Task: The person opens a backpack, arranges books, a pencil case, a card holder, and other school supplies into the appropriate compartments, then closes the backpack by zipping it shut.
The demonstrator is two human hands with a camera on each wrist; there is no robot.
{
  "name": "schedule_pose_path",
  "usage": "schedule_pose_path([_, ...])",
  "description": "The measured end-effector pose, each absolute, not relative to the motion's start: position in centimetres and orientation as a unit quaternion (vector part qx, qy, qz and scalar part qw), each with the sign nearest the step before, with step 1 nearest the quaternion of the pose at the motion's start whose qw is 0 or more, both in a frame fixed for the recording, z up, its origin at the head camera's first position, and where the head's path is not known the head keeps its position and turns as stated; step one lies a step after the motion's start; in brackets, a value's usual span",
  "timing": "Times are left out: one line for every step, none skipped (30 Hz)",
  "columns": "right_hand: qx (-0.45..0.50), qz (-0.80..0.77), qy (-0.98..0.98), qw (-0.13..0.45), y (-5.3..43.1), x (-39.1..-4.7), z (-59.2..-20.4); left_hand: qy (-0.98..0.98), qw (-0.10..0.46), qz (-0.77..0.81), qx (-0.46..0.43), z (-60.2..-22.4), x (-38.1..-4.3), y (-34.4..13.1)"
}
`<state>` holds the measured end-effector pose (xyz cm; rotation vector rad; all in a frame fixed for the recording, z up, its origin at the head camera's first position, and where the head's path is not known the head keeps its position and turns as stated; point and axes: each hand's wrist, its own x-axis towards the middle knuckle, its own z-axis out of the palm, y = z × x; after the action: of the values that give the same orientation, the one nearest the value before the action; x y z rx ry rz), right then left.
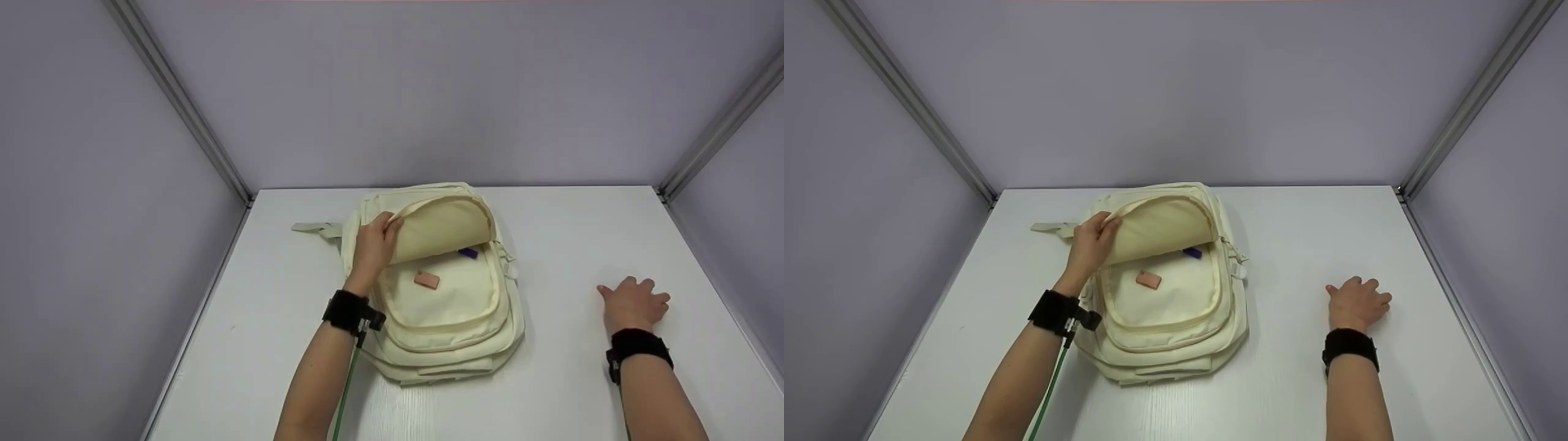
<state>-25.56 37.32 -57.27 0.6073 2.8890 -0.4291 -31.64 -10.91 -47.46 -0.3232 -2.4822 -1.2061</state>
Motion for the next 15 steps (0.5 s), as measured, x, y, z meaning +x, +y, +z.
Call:
schedule_pose_path([0.199, -0.147, 0.966, 0.073, 37.3, -25.6, -57.3, -0.879, 0.183, -0.426, -0.114, -47.5, -31.7, -10.9])
schedule_pose_path([0.195, -0.149, 0.967, 0.067, 37.3, -25.7, -57.3, -0.879, 0.185, -0.425, -0.113, -47.5, -31.7, -10.9])
schedule_pose_path([0.190, -0.152, 0.968, 0.059, 37.3, -25.7, -57.3, -0.879, 0.187, -0.424, -0.112, -47.4, -31.7, -10.9])
schedule_pose_path([0.185, -0.156, 0.969, 0.051, 37.3, -25.7, -57.4, -0.879, 0.188, -0.424, -0.111, -47.4, -31.7, -10.9])
schedule_pose_path([0.178, -0.158, 0.970, 0.043, 37.3, -25.7, -57.4, -0.880, 0.188, -0.423, -0.110, -47.4, -31.7, -10.9])
schedule_pose_path([0.170, -0.161, 0.972, 0.033, 37.3, -25.7, -57.5, -0.880, 0.189, -0.422, -0.109, -47.5, -31.7, -10.9])
schedule_pose_path([0.162, -0.162, 0.973, 0.022, 37.2, -25.7, -57.6, -0.880, 0.190, -0.423, -0.108, -47.5, -31.7, -10.9])
schedule_pose_path([0.154, -0.164, 0.974, 0.011, 37.1, -25.7, -57.8, -0.879, 0.190, -0.423, -0.108, -47.5, -31.8, -10.9])
schedule_pose_path([0.146, -0.165, 0.976, 0.001, 37.0, -25.6, -57.9, -0.879, 0.190, -0.423, -0.108, -47.4, -31.8, -10.9])
schedule_pose_path([0.139, -0.166, 0.976, -0.012, 36.8, -25.6, -58.0, -0.879, 0.190, -0.424, -0.109, -47.4, -31.8, -10.9])
schedule_pose_path([0.136, -0.168, 0.976, -0.025, 36.6, -25.6, -58.2, -0.879, 0.190, -0.424, -0.109, -47.4, -31.8, -10.9])
schedule_pose_path([0.137, -0.174, 0.975, -0.034, 36.4, -25.6, -58.3, -0.878, 0.190, -0.425, -0.110, -47.5, -31.8, -10.9])
schedule_pose_path([0.141, -0.180, 0.973, -0.042, 36.2, -25.5, -58.3, -0.878, 0.190, -0.426, -0.110, -47.5, -31.8, -10.9])
schedule_pose_path([0.146, -0.188, 0.970, -0.044, 36.0, -25.5, -58.2, -0.877, 0.191, -0.427, -0.111, -47.5, -31.8, -10.9])
schedule_pose_path([0.153, -0.196, 0.968, -0.042, 35.9, -25.5, -58.1, -0.876, 0.193, -0.427, -0.111, -47.5, -31.7, -10.9])
